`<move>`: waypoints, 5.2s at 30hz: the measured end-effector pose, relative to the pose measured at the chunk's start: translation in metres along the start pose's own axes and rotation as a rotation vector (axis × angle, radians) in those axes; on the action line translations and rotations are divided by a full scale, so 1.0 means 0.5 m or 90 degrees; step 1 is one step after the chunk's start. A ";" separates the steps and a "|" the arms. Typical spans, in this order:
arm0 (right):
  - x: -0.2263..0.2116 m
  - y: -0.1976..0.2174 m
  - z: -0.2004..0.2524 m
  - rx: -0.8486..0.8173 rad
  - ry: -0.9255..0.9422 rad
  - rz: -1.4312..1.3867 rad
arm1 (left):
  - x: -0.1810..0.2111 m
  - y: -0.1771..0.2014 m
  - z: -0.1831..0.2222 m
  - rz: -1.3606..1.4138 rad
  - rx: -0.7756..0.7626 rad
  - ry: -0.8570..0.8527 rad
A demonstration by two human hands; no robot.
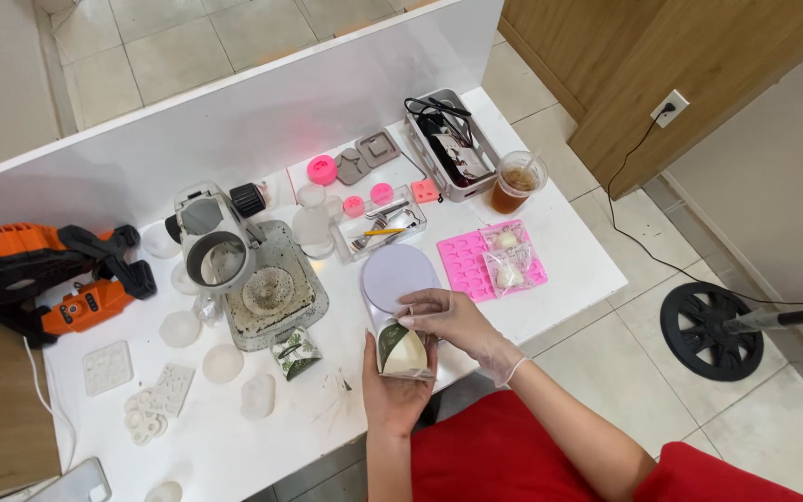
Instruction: Assembling a small decorative paper box and placing a wax melt inside for final packaging.
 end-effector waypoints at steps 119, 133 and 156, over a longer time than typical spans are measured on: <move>0.040 -0.039 0.104 0.233 0.200 -0.043 | -0.060 -0.083 0.085 -0.770 0.089 -0.807; 0.045 -0.017 0.104 0.262 0.430 0.066 | -0.061 -0.108 0.133 -0.710 -0.029 -0.812; -0.034 -0.045 0.137 0.237 0.417 -0.148 | -0.110 -0.149 0.158 -0.620 -0.142 -0.822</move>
Point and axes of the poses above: each hand's wrist, its own z-axis away from the middle knuckle, its own y-axis out of the back of the hand, x = y × z, the point moved 3 cm from there along -z, towards the middle knuckle, and after that the axes turned 4 degrees about z, right-handed, at the moved point
